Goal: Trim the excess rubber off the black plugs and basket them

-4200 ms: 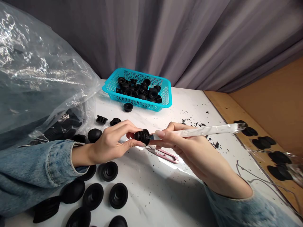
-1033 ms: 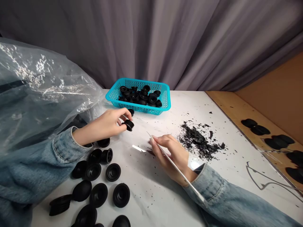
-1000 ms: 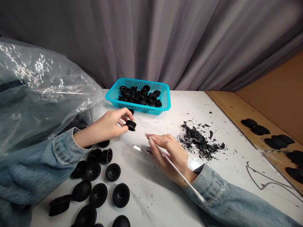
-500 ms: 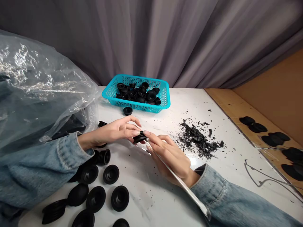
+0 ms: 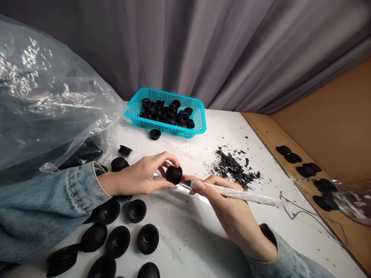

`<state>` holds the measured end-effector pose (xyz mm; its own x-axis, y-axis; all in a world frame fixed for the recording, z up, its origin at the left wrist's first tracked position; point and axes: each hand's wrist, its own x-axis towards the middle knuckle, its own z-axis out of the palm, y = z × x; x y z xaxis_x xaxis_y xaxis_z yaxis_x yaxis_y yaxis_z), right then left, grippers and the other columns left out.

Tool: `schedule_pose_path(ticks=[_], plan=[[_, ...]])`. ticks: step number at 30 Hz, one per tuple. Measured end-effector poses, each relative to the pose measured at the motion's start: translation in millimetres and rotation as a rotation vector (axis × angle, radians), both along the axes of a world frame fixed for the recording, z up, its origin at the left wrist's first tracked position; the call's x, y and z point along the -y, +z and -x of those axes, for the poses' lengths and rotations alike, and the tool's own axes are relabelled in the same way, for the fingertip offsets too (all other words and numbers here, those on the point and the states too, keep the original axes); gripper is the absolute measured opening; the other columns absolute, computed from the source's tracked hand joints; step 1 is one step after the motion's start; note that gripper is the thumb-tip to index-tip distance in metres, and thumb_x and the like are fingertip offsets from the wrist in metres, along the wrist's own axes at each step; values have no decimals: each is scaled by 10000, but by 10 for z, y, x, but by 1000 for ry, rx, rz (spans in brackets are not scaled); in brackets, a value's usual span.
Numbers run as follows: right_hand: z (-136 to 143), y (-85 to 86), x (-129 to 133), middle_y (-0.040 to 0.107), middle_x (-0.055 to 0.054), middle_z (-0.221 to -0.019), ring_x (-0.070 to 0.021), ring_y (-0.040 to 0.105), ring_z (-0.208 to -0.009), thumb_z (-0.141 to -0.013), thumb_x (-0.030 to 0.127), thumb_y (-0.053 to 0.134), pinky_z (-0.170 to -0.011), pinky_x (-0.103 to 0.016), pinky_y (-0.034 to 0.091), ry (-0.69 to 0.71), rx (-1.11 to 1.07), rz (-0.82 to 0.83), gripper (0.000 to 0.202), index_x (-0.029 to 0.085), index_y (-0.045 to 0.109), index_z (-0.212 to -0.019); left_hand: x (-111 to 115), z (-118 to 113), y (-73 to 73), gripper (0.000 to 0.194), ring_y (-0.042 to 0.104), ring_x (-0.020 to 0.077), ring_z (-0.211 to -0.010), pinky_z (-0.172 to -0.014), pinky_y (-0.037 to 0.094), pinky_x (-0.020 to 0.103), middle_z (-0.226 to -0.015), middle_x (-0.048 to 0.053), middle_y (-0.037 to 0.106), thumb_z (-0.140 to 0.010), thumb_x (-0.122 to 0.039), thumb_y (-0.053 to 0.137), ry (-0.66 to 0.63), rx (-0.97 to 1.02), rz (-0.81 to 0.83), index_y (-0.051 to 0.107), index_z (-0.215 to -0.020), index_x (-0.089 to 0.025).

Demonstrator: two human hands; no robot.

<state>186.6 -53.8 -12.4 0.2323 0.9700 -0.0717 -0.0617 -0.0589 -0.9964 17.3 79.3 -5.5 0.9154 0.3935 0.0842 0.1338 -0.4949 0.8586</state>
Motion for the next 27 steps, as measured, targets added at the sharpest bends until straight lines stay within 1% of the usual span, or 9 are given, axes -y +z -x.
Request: schedule_pose_path(ticks=[2,4,6,9,12,17,19,22,27], plan=[[6,0,2,737,-70,-818,-244,683,-861,-759,345,682,-817,-431,520,13,-70,22,209,199,646,-614,55,3,-17,326,597,160,-875,-800,520,320,-1052,64,594,-795,-235,623,-12,20,-83,481,-1085,-193],[5,6,2,717,-44,-702,-219,682,-763,-752,358,687,-779,-410,523,1,-81,42,223,200,640,-601,95,4,-31,326,598,162,-890,-812,516,306,-1046,62,600,-813,-240,608,-31,34,-140,472,-1106,-193],[-5,16,8,702,-35,-655,-208,677,-723,-750,368,686,-761,-394,520,-11,-92,64,232,197,634,-602,118,3,-38,343,597,169,-913,-824,512,296,-1051,65,601,-814,-269,616,-55,46,-196,474,-1116,-190],[-24,21,23,704,-41,-667,-220,686,-779,-753,362,685,-778,-383,513,-15,-137,88,232,190,621,-612,135,-2,-40,375,589,178,-925,-816,502,282,-1048,79,601,-794,-332,641,-76,70,-296,493,-1099,-171],[-30,6,34,692,-28,-642,-221,691,-800,-762,338,683,-786,-374,518,0,-189,96,226,187,606,-612,154,-7,-41,396,590,165,-819,-755,496,275,-948,63,613,-780,-384,648,-68,61,-360,506,-1074,-161],[-34,-10,28,688,-30,-667,-211,689,-784,-773,339,668,-760,-356,514,3,-191,105,232,184,596,-616,178,-13,-67,353,590,162,-791,-741,479,270,-904,46,612,-810,-370,619,-60,28,-417,509,-1077,-168],[-46,-2,19,684,-32,-675,-219,688,-785,-766,339,670,-743,-358,512,-2,-214,127,228,186,588,-619,179,-15,-77,315,594,161,-763,-705,475,263,-878,44,616,-836,-355,590,-75,16,-448,509,-1077,-169],[-68,21,6,680,-25,-683,-222,688,-804,-745,320,685,-735,-342,509,10,-314,173,221,187,572,-608,175,-25,-81,266,596,151,-721,-650,475,244,-845,43,614,-878,-332,529,-110,22,-477,494,-1076,-159],[-104,48,-5,686,-4,-699,-174,682,-814,-750,295,696,-731,-261,478,72,-540,304,212,188,565,-621,173,-53,-73,212,592,114,-700,-630,491,202,-819,35,602,-932,-320,419,-139,111,-515,460,-1043,-144]])
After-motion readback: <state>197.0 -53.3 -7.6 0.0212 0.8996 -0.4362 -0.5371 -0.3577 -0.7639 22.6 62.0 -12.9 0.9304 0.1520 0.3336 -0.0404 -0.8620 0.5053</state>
